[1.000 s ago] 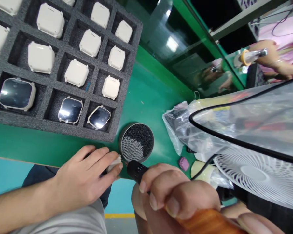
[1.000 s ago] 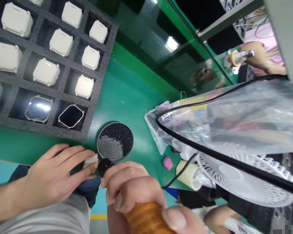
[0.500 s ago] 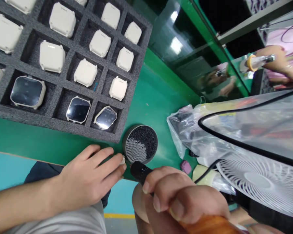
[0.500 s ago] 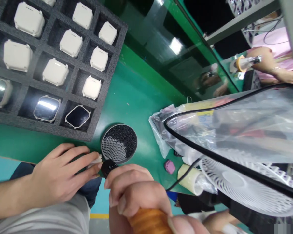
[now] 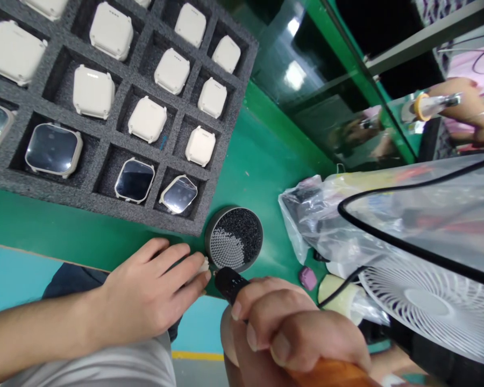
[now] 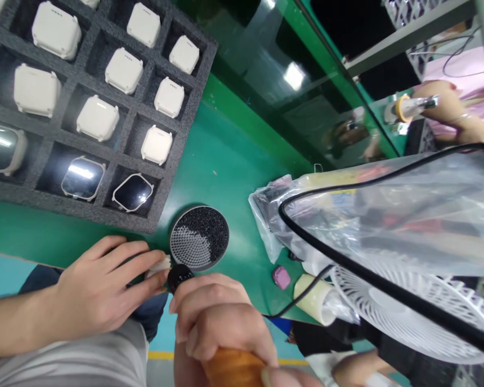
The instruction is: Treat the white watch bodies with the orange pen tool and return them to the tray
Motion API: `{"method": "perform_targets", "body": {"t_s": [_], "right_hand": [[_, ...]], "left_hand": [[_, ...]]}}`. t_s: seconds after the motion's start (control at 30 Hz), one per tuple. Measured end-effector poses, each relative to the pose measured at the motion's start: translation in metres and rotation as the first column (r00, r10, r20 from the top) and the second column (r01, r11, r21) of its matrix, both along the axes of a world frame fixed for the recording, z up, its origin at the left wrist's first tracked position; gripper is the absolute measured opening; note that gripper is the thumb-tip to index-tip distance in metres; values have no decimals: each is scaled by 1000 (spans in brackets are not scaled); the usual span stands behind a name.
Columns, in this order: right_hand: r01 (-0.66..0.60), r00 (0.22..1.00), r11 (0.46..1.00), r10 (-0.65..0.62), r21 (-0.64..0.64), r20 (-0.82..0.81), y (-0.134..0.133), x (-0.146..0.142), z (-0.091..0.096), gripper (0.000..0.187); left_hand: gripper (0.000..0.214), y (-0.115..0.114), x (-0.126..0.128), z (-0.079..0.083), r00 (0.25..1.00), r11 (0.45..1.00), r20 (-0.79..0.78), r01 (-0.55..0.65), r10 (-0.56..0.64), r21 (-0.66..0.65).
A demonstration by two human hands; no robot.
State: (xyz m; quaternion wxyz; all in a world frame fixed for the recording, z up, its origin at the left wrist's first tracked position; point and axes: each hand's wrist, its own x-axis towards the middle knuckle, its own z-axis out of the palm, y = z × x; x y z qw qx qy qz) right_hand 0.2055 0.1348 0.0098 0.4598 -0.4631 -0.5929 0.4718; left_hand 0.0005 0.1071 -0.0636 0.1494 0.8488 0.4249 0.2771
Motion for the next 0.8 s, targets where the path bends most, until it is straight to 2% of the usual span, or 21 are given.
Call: {"method": "perform_targets", "body": {"t_s": [0.1, 0.17, 0.27, 0.43, 0.53, 0.63, 0.73, 0.8], "right_hand": [[35, 999, 991, -36, -131, -6, -7, -4, 6, 44], [71, 997, 986, -70, -152, 10, -7, -8, 9, 46], [75, 997, 990, -74, -122, 15, -5, -9, 12, 44], [-85, 996, 990, 88, -114, 21, 0, 0, 4, 47], [-93, 992, 995, 96, 43, -78, 3, -2, -12, 42], [1, 992, 982, 23, 191, -121, 7, -7, -21, 35], [52, 998, 991, -47, 123, -42, 10, -7, -15, 42], [71, 997, 995, -70, 70, -15, 12, -6, -6, 44]], "left_hand": [[23, -1, 1, -1, 1000, 1000, 9, -7, 7, -1], [22, -1, 1, -1, 1000, 1000, 9, -11, 11, -6], [20, 0, 1, -1, 1000, 1000, 9, -13, 13, -5], [22, -1, 1, -1, 1000, 1000, 4, -4, 4, -7], [24, 0, 1, -1, 1000, 1000, -7, 9, -9, -9], [22, 1, 1, 1, 999, 999, -23, -33, 33, -1], [28, 1, -1, 4, 997, 999, -54, -48, 49, 21], [30, 0, -3, 6, 997, 1000, -69, 23, -22, 14]]}}
